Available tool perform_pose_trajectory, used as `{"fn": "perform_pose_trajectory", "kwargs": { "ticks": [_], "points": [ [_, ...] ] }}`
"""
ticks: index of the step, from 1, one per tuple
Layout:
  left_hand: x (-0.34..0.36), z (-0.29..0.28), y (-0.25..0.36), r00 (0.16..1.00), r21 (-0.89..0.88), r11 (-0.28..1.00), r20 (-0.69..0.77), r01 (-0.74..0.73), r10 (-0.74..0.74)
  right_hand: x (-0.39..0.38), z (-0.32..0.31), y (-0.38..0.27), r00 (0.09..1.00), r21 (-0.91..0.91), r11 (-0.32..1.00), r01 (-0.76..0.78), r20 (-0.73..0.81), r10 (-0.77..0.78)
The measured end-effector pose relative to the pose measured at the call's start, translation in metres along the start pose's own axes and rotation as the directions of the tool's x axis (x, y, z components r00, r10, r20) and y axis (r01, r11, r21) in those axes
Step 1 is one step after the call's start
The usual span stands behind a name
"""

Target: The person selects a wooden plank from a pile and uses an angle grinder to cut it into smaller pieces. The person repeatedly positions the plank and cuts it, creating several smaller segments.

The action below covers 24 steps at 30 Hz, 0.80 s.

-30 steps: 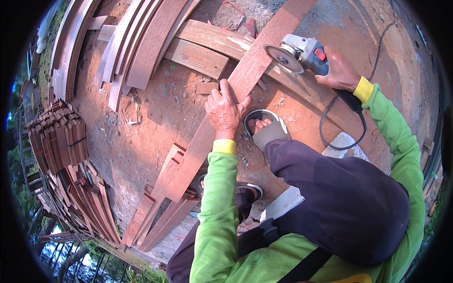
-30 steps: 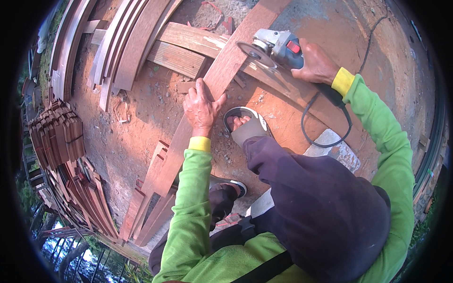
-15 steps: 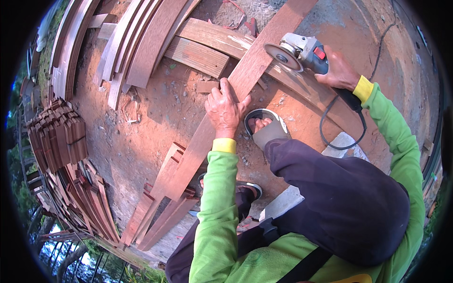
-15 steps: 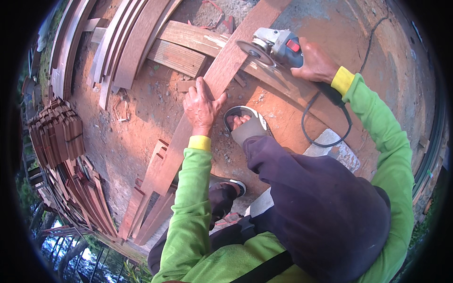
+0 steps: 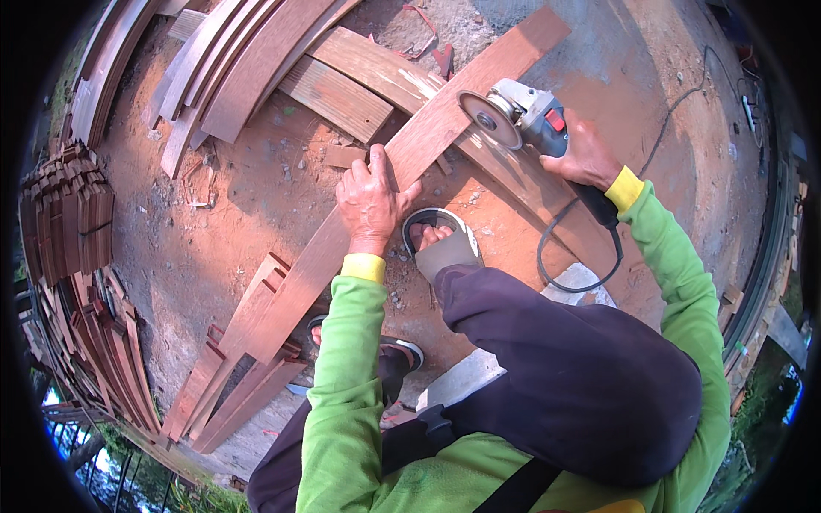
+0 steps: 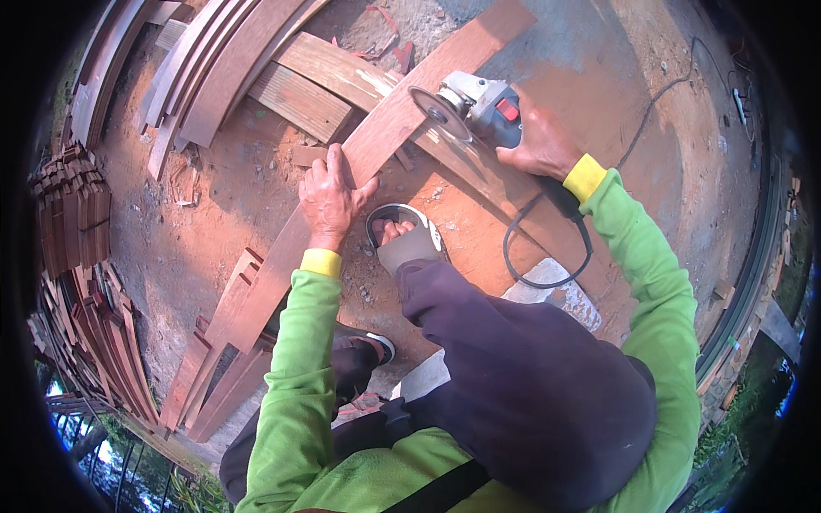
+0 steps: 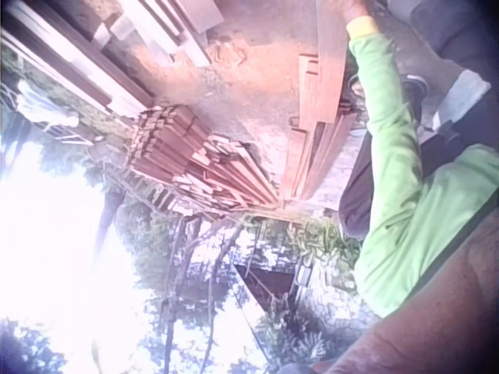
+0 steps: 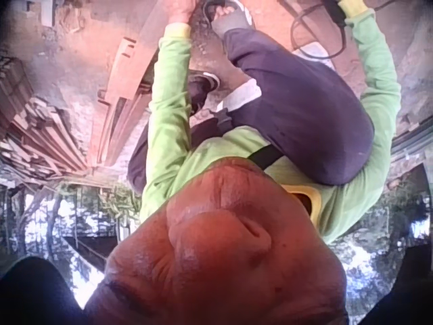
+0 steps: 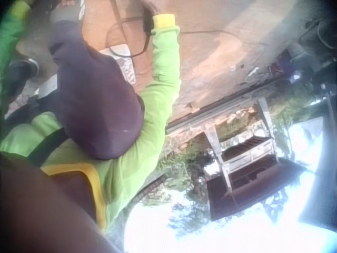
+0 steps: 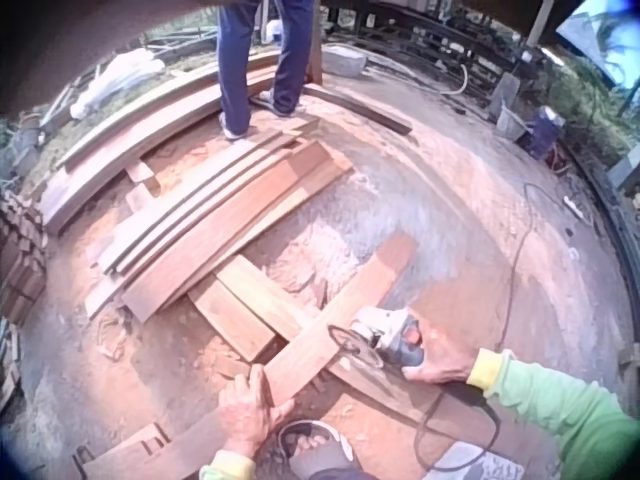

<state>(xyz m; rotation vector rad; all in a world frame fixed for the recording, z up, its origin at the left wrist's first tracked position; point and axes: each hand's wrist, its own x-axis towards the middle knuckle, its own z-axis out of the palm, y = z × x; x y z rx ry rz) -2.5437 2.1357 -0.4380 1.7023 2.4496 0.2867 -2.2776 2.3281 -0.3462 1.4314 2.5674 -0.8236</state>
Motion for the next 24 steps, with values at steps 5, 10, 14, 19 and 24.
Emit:
{"fn": "perform_pose_trajectory", "kwargs": {
  "ticks": [5,10,14,19,24],
  "points": [
    [0.0,-0.001,0.003,0.999,0.004,1.0,0.031,0.015,-0.015,0.001,0.002,0.008,0.997,-0.042,0.997,-0.058,0.046,0.06],
    [-0.001,-0.002,0.001,1.0,-0.006,1.0,-0.003,0.008,-0.008,0.005,0.001,0.003,0.992,-0.085,0.992,-0.095,0.073,0.101],
    [-0.001,0.0,0.002,1.0,-0.019,1.0,-0.001,0.012,-0.012,0.004,0.0,0.005,1.0,-0.065,0.998,-0.009,0.017,0.01],
    [-0.001,-0.001,0.002,1.0,-0.026,1.0,-0.017,0.01,-0.01,0.007,-0.001,0.004,0.995,-0.078,0.995,-0.062,0.07,0.067],
    [-0.001,-0.001,0.001,1.0,-0.026,1.0,-0.015,0.007,-0.008,0.007,-0.003,-0.003,0.995,-0.073,0.995,-0.065,0.069,0.07]
  ]
}}
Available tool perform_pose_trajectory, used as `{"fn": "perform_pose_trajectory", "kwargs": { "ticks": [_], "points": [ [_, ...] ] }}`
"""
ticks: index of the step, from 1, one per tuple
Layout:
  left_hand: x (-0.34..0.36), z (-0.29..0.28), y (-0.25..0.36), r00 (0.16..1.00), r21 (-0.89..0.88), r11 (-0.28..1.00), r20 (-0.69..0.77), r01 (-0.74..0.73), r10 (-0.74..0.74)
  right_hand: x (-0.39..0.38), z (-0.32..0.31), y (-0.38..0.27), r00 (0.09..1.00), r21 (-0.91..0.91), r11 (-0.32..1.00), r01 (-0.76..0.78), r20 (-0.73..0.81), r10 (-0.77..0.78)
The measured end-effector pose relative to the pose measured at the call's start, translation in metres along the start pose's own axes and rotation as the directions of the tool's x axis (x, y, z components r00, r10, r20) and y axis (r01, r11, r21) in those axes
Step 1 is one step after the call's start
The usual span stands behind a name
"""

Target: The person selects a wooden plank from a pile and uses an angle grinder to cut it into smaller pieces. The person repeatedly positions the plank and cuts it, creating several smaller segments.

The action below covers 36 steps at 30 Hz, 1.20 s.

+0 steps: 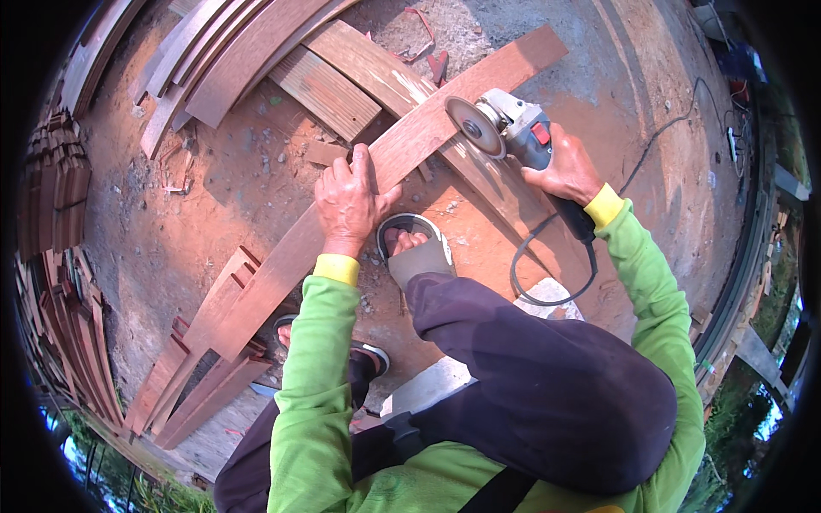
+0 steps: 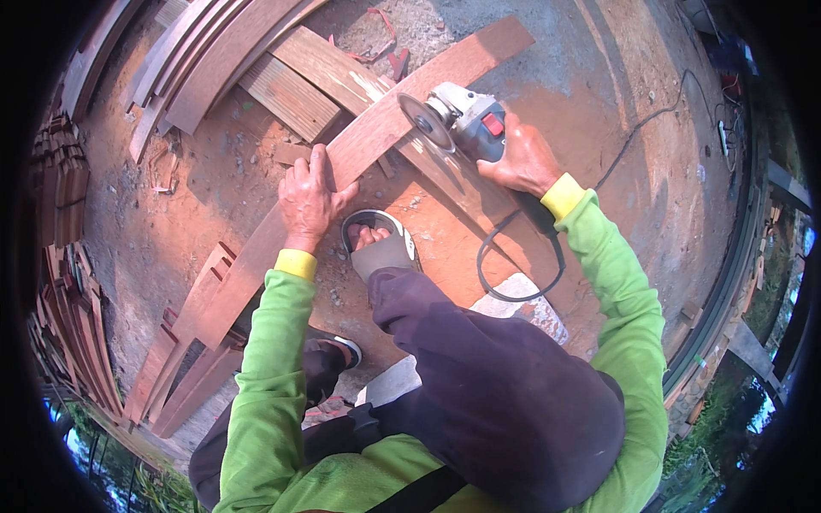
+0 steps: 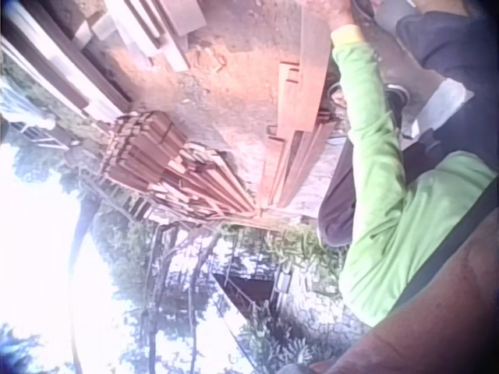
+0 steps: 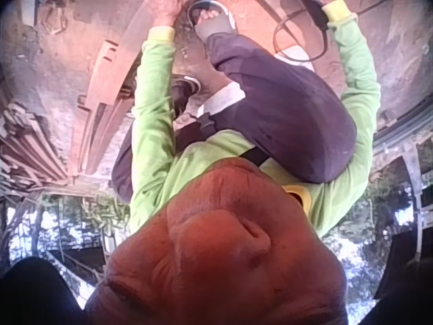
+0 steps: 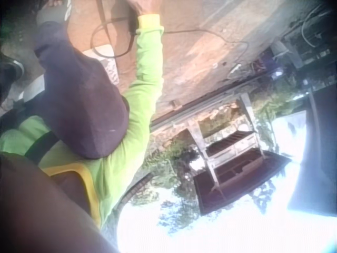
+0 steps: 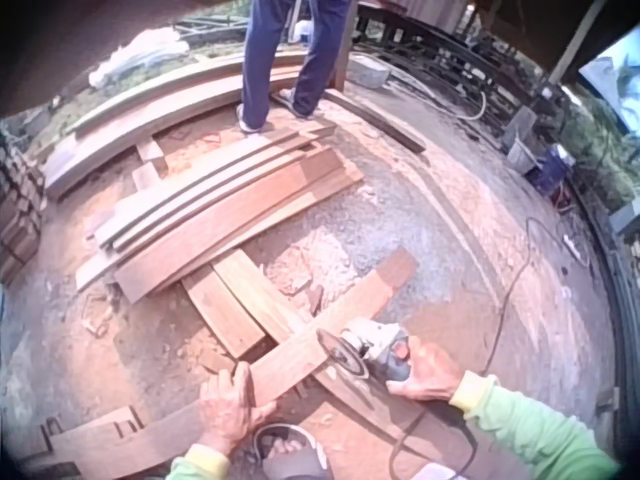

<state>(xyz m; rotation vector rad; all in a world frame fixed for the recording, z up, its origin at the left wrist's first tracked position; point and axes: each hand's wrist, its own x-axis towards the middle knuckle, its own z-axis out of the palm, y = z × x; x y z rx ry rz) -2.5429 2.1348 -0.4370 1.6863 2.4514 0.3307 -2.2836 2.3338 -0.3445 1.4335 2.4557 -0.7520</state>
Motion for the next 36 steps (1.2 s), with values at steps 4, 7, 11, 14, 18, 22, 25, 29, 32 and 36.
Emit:
{"fn": "perform_pose_trajectory", "kwargs": {
  "ticks": [4,7,11,14,18,22,25,29,32,36],
  "points": [
    [0.0,0.0,0.0,1.0,-0.002,1.0,-0.005,-0.002,0.002,0.0,-0.001,0.0,0.999,0.022,0.999,0.038,-0.018,-0.038],
    [0.0,0.0,-0.001,1.0,0.003,1.0,0.013,0.001,-0.001,0.001,-0.002,-0.003,0.995,0.075,0.992,0.098,-0.037,-0.096],
    [0.001,0.0,0.0,1.0,0.013,1.0,0.027,0.008,-0.008,0.001,0.0,0.0,0.998,0.061,0.997,0.056,-0.028,-0.054],
    [0.001,0.001,0.0,1.0,0.012,1.0,0.015,0.003,-0.003,0.003,0.001,0.001,0.998,0.06,0.996,0.059,-0.028,-0.057],
    [0.001,0.001,0.0,1.0,-0.001,1.0,0.015,0.001,-0.001,0.005,0.001,0.003,0.999,0.043,0.998,0.039,0.0,-0.039],
    [0.001,0.0,0.001,1.0,0.001,1.0,0.016,0.004,-0.004,0.007,0.004,0.006,0.999,0.052,0.998,0.046,-0.013,-0.045],
    [0.001,0.001,0.0,1.0,0.002,1.0,0.014,0.01,-0.01,0.007,0.003,0.003,0.997,0.053,0.996,0.07,-0.027,-0.069],
    [0.0,0.002,0.0,1.0,-0.006,1.0,0.016,0.017,-0.017,0.008,0.006,0.007,0.994,0.056,0.993,0.103,-0.047,-0.1],
    [0.0,0.002,0.0,1.0,-0.005,1.0,0.02,0.021,-0.021,0.008,0.005,0.008,0.992,0.073,0.99,0.119,-0.039,-0.116],
    [0.0,0.001,0.0,1.0,-0.012,1.0,-0.001,0.015,-0.015,0.009,-0.002,-0.002,0.999,0.009,1.0,0.007,0.042,-0.007]
  ]
}}
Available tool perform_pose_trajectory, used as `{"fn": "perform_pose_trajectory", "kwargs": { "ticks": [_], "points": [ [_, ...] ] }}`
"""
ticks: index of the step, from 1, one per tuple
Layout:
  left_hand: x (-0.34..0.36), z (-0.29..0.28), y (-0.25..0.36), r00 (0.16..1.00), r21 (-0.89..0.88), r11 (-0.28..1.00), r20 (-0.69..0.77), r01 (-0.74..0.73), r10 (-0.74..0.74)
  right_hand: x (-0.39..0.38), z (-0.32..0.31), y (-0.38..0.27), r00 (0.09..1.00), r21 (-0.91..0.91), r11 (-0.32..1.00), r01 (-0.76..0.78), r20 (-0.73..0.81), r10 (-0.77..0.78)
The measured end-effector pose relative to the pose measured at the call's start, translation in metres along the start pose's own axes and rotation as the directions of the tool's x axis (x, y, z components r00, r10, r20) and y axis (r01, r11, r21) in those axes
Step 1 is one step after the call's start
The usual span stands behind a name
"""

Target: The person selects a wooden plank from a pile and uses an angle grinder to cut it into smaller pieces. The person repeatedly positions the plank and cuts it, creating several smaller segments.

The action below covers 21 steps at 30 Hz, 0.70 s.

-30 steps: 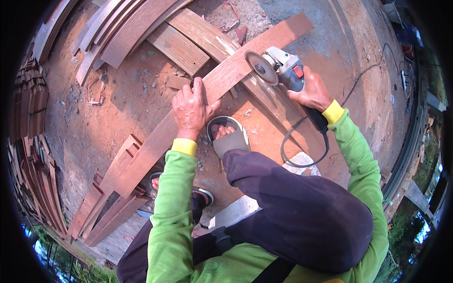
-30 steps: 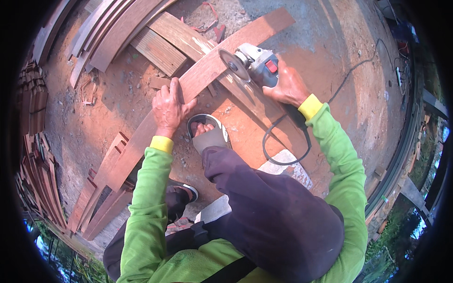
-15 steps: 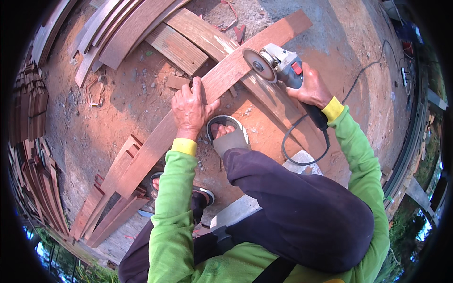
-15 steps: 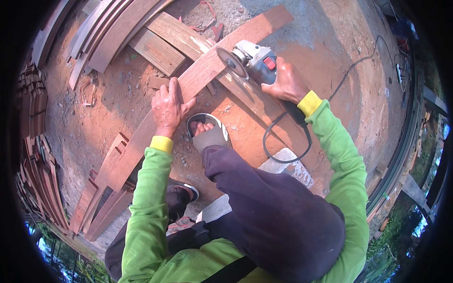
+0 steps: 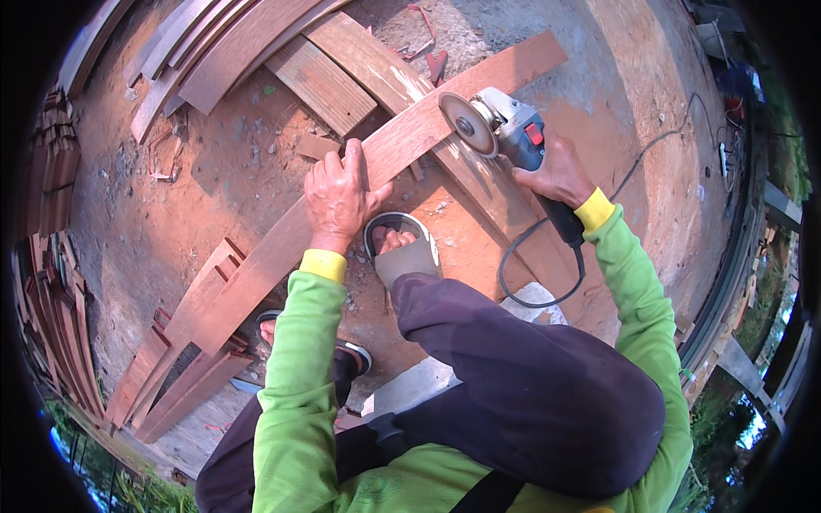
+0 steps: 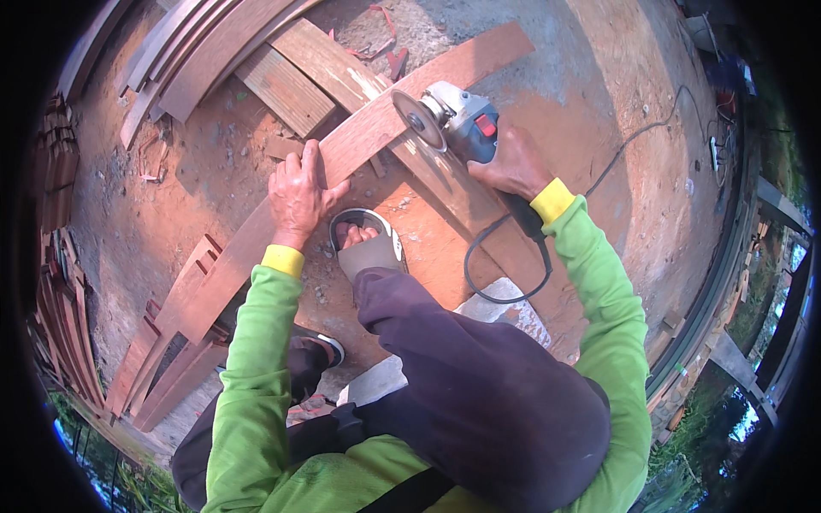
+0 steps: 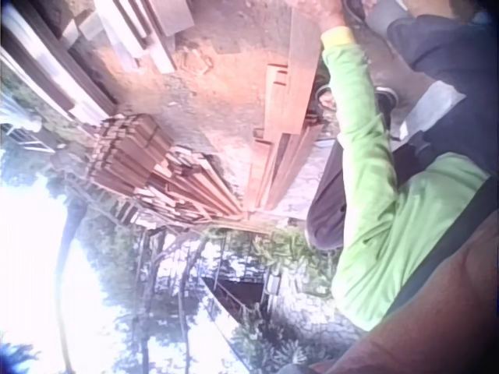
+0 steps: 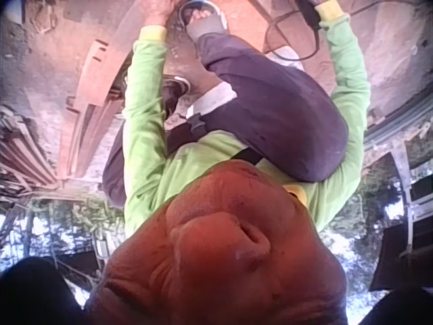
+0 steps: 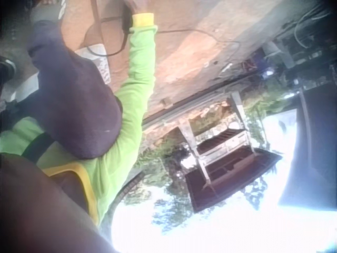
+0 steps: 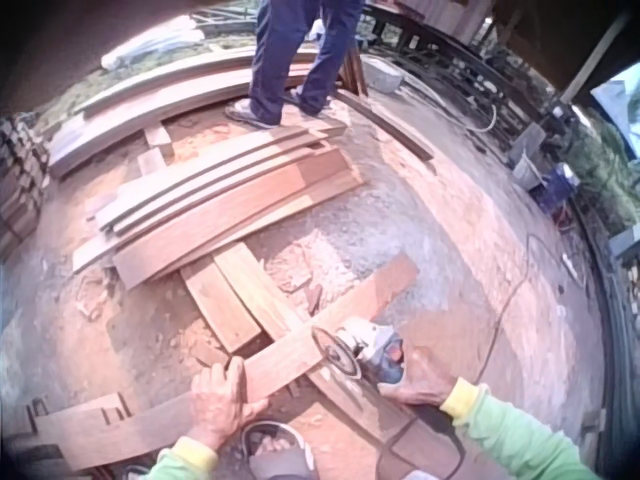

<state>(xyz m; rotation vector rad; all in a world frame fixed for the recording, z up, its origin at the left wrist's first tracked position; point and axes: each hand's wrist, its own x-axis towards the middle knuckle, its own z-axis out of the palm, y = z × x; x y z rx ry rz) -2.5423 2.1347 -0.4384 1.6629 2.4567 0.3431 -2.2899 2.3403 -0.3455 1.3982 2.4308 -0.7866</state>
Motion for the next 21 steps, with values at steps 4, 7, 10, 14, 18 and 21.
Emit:
{"fn": "perform_pose_trajectory", "kwargs": {
  "ticks": [4,7,10,14,18,21],
  "points": [
    [0.0,-0.001,0.0,1.0,0.008,1.0,0.01,0.012,-0.012,-0.005,-0.01,-0.02,1.0,0.062,0.998,0.016,-0.024,-0.015],
    [0.001,-0.004,0.001,1.0,-0.007,1.0,0.02,0.014,-0.014,-0.004,-0.004,-0.013,0.999,0.006,1.0,-0.002,-0.041,0.003],
    [0.002,-0.005,0.002,0.999,-0.029,0.999,0.034,0.02,-0.019,-0.001,-0.003,-0.01,0.999,-0.009,1.0,-0.009,-0.043,0.008],
    [0.001,-0.001,0.001,0.999,-0.028,0.999,0.029,0.02,-0.02,0.001,0.001,-0.003,0.996,-0.008,0.999,0.051,-0.076,-0.052],
    [0.001,-0.004,-0.001,0.997,-0.051,0.998,0.072,0.037,-0.033,0.003,0.001,-0.003,0.998,-0.004,0.999,0.042,-0.055,-0.042],
    [0.002,-0.005,0.001,0.998,-0.041,0.998,0.056,0.038,-0.035,0.002,-0.002,-0.007,0.999,-0.017,1.0,0.009,-0.041,-0.01]
  ]
}}
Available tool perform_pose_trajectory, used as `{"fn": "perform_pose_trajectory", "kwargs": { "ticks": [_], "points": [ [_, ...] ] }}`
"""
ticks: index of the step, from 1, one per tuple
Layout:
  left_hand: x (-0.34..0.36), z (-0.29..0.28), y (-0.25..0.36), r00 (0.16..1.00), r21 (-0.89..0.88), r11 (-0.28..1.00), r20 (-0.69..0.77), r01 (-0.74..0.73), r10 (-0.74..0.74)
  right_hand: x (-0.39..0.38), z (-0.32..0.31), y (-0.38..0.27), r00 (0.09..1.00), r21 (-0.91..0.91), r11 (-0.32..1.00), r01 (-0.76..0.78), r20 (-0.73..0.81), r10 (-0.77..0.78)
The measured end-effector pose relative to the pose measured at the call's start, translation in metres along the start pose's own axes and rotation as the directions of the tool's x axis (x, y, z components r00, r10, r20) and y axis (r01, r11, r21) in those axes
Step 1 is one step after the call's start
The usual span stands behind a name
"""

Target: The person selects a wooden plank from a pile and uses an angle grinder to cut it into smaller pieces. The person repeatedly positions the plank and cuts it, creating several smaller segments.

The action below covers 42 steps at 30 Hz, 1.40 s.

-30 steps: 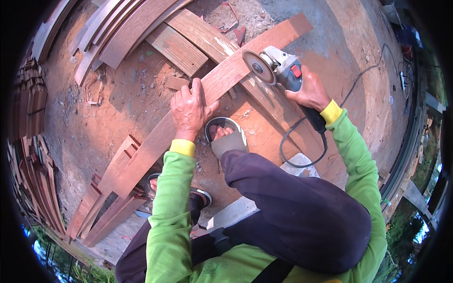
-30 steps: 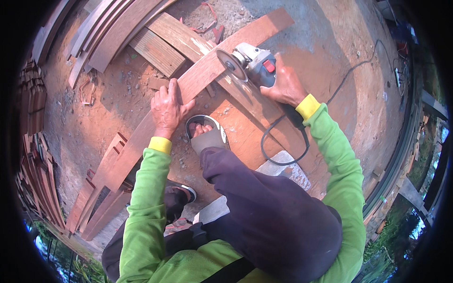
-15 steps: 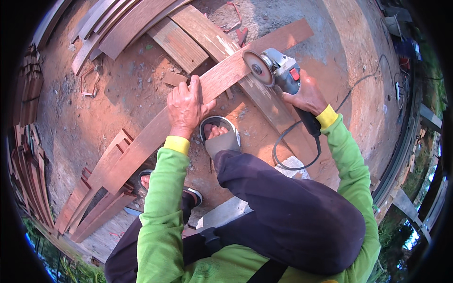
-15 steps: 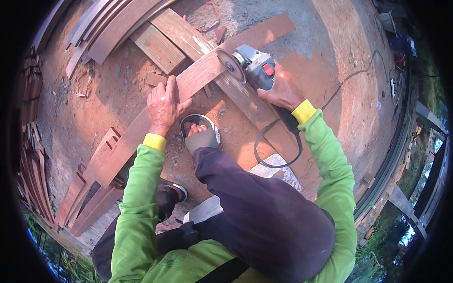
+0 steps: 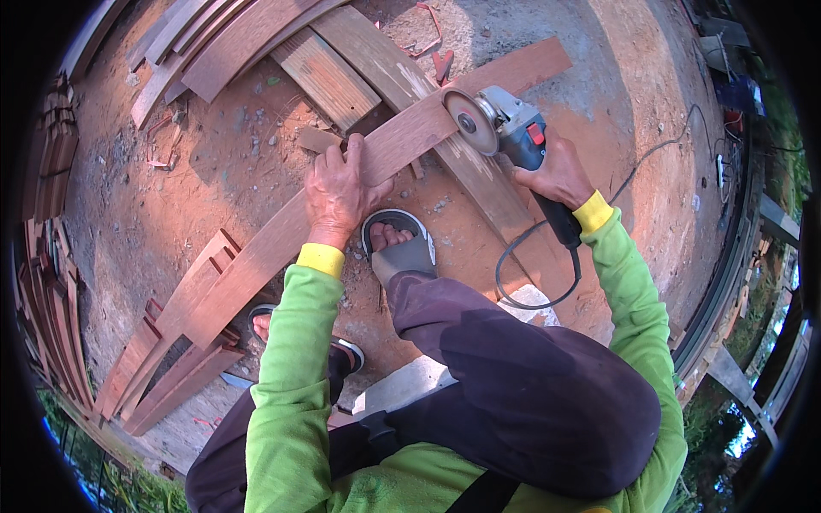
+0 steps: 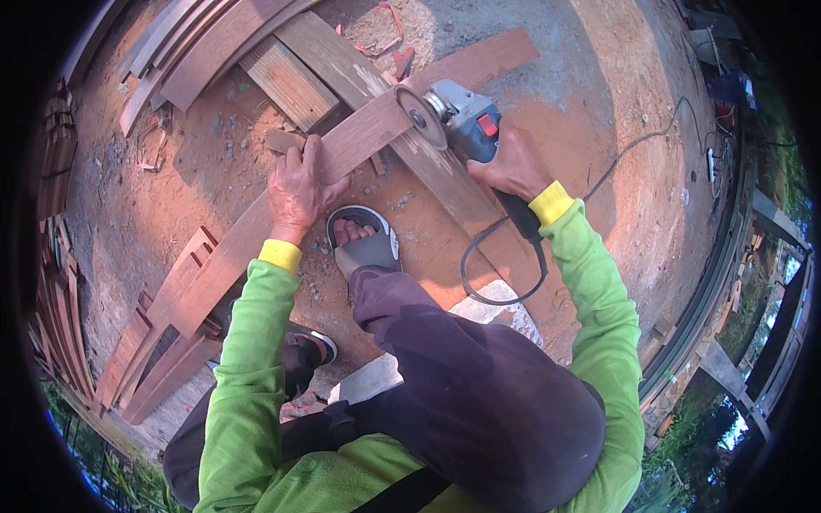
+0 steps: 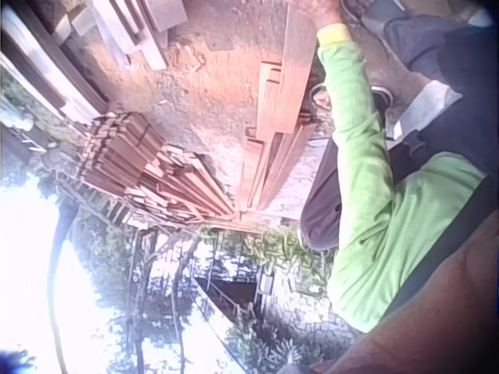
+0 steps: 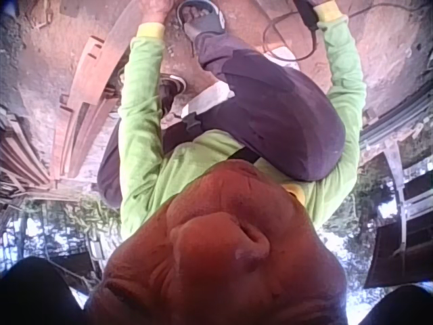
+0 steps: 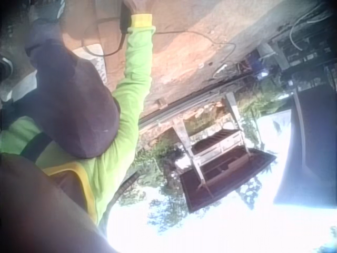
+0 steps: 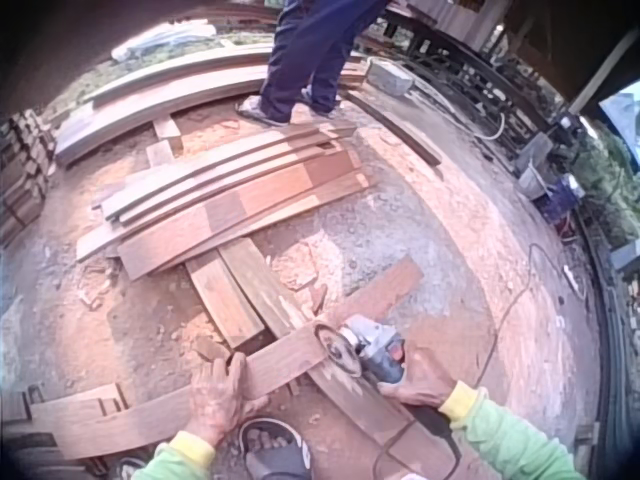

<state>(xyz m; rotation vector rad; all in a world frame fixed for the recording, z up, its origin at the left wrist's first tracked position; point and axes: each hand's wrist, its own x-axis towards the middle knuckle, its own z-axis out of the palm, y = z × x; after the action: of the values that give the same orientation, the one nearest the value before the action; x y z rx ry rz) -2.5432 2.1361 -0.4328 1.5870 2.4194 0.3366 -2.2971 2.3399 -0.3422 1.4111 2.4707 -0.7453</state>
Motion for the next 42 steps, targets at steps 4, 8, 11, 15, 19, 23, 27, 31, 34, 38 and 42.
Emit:
{"fn": "perform_pose_trajectory", "kwargs": {
  "ticks": [4,8,11,15,19,23,27,31,34,38,42],
  "points": [
    [0.0,0.0,0.0,1.0,0.016,1.0,0.009,-0.003,0.003,0.0,0.0,0.002,1.0,0.023,1.0,0.014,-0.003,-0.014],
    [-0.001,0.002,0.0,1.0,0.021,1.0,-0.005,-0.01,0.01,0.0,0.0,-0.002,0.998,0.037,0.998,0.045,-0.05,-0.043],
    [-0.001,0.001,-0.001,1.0,0.03,0.999,-0.005,-0.025,0.025,0.0,-0.004,-0.007,1.0,0.038,0.999,0.027,-0.01,-0.027],
    [-0.001,0.003,-0.001,0.999,0.019,0.999,-0.027,-0.029,0.029,0.0,-0.002,-0.005,0.999,0.032,0.999,0.036,-0.037,-0.035],
    [-0.001,0.003,-0.001,0.999,0.026,0.999,-0.022,-0.031,0.032,0.0,-0.002,-0.006,0.997,0.041,0.998,0.054,-0.058,-0.051],
    [-0.002,0.002,-0.002,0.999,0.038,0.999,-0.022,-0.025,0.026,0.003,-0.002,-0.005,1.0,0.044,0.999,0.029,-0.006,-0.028],
    [-0.001,0.002,-0.001,1.0,0.042,0.999,-0.007,-0.019,0.02,0.006,-0.005,-0.006,0.996,0.022,0.999,-0.047,0.078,0.046],
    [-0.001,0.003,-0.001,0.999,0.034,0.999,-0.025,-0.022,0.023,0.006,-0.007,-0.01,0.998,0.016,1.0,-0.024,0.056,0.023],
    [-0.001,0.004,-0.001,0.999,0.025,0.999,-0.045,-0.027,0.028,0.006,-0.009,-0.014,0.998,-0.01,0.999,-0.034,0.054,0.034],
    [-0.001,0.003,-0.001,0.999,0.027,0.999,-0.045,-0.027,0.028,0.007,-0.001,-0.005,0.996,-0.015,0.999,0.05,-0.069,-0.051],
    [-0.001,0.004,-0.001,0.998,0.02,0.999,-0.047,-0.033,0.034,0.009,0.0,-0.003,0.999,-0.008,0.999,0.033,-0.042,-0.034]
  ]
}}
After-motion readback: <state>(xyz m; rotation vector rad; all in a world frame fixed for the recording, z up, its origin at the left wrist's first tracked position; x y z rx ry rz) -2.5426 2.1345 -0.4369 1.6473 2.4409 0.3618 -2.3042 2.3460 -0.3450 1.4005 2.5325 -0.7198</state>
